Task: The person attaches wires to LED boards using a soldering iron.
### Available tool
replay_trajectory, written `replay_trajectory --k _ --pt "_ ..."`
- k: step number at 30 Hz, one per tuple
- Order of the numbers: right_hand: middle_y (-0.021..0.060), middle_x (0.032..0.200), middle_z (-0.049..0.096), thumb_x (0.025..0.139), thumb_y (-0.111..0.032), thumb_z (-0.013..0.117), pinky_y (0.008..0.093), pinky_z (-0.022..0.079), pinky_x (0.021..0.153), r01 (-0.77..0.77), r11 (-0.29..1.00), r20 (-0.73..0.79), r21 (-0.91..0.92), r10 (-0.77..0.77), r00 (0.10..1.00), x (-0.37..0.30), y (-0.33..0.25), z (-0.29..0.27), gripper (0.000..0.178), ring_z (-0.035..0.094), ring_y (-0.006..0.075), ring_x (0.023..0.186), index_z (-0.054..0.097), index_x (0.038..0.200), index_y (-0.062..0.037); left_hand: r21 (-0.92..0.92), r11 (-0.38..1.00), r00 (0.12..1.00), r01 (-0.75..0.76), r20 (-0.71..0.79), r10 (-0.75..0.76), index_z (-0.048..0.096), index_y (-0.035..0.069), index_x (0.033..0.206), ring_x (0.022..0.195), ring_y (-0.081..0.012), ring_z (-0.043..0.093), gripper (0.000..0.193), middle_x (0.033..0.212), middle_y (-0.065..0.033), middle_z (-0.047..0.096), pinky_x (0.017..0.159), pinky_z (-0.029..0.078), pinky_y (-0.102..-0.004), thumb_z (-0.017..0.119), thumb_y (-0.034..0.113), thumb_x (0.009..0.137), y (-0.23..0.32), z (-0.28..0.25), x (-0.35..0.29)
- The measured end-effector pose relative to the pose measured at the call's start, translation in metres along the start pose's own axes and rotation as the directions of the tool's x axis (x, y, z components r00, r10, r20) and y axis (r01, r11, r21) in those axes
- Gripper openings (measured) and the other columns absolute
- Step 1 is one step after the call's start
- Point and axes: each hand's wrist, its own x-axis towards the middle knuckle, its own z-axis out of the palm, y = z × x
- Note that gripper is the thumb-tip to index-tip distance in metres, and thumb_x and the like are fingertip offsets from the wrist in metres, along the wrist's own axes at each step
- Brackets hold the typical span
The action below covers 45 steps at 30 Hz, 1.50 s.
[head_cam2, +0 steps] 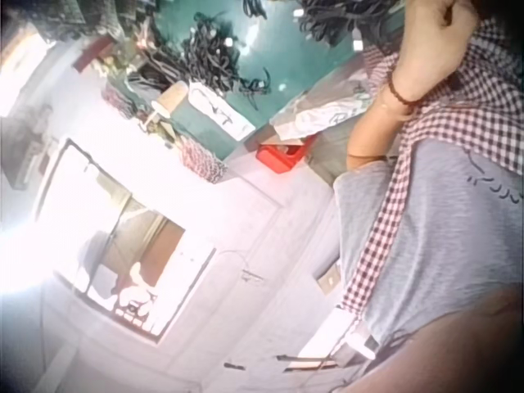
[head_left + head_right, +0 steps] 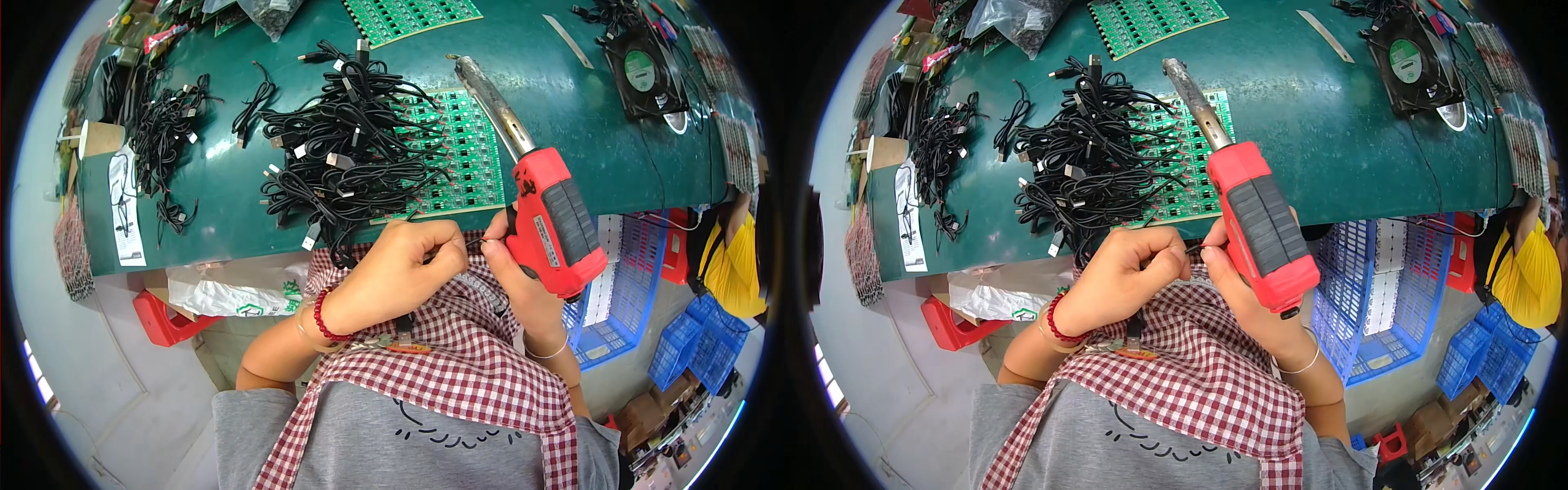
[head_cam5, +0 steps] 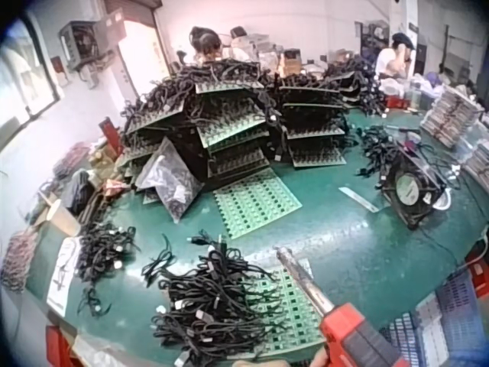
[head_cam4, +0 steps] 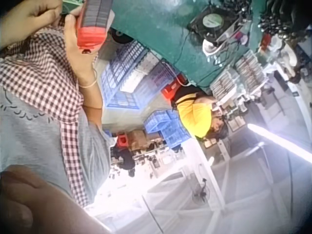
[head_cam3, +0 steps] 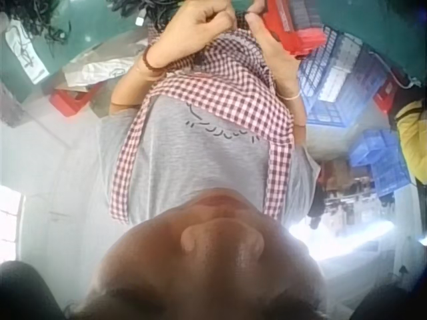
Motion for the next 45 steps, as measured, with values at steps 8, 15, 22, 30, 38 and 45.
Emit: replay_trajectory --k 8,15,22,30,38,45 --pt "0.0028 0.078 0.053 0.084 0.002 0.060 0.0268 0.043 0.066 0.048 0.996 0.017 -0.078 -0.047 0.999 0.002 -0.005 0.000 0.010 0.052 0.0118 0.072 0.055 0.092 -0.0020 0.210 0.943 0.882 -0.259 -0.345 0.320 0.059 -0.001 0.080 0.057 -0.0046 0.049 0.003 0.065 -0.0026 0.057 0.051 0.041 -0.0218 0.062 0.000 0.080 0.003 0.019 0.007" --pt "0.0008 0.076 0.057 0.084 0.000 0.062 0.0249 0.044 0.060 -0.137 0.986 -0.070 0.094 0.144 0.987 0.000 -0.013 0.004 0.005 0.054 0.0082 0.068 0.059 0.088 -0.0014 0.176 0.957 0.841 -0.231 -0.458 0.288 0.057 -0.001 0.078 0.052 -0.0030 0.047 0.008 0.064 -0.0020 0.057 0.046 0.037 -0.0200 0.065 0.000 0.079 -0.002 0.033 0.009" --pt "0.0001 0.078 0.060 0.083 -0.001 0.065 0.0247 0.046 0.063 -0.247 0.954 -0.032 0.171 0.256 0.966 -0.002 -0.005 0.002 0.006 0.056 0.0079 0.070 0.061 0.088 -0.0008 0.357 0.908 0.826 -0.219 -0.427 0.367 0.056 0.000 0.076 0.052 -0.0056 0.053 0.010 0.063 -0.0033 0.059 0.045 0.040 -0.0225 0.066 0.001 0.077 -0.005 0.029 0.011" --pt "0.0004 0.081 0.060 0.086 -0.001 0.063 0.0234 0.045 0.066 -0.199 0.952 -0.055 0.233 0.217 0.975 0.000 -0.001 -0.001 0.003 0.055 0.0077 0.073 0.061 0.089 -0.0006 0.531 0.800 0.825 -0.278 -0.294 0.482 0.057 0.001 0.076 0.047 -0.0129 0.052 0.011 0.068 -0.0049 0.058 0.044 0.041 -0.0248 0.068 0.001 0.074 0.004 0.025 0.007" --pt "0.0051 0.087 0.062 0.087 -0.001 0.062 0.0270 0.048 0.073 -0.156 0.817 -0.138 0.554 0.276 0.951 0.000 0.007 0.006 0.030 0.059 0.0128 0.082 0.051 0.114 0.0019 0.426 0.862 0.882 -0.273 -0.247 0.401 0.061 0.001 0.080 0.054 -0.0117 0.051 0.009 0.074 -0.0045 0.054 0.049 0.042 -0.0257 0.067 0.000 0.074 0.006 0.014 0.012" --pt "0.0090 0.082 0.056 0.094 -0.013 0.055 0.0338 0.050 0.074 -0.048 0.974 -0.283 0.222 0.111 0.953 -0.028 0.017 -0.037 0.037 0.057 0.0180 0.078 0.043 0.126 0.0015 0.850 0.515 0.840 -0.111 -0.197 0.506 0.058 0.003 0.073 0.073 -0.0184 0.061 0.008 0.097 -0.0036 0.057 0.057 0.049 -0.0314 0.066 0.006 0.073 0.003 0.001 0.038"
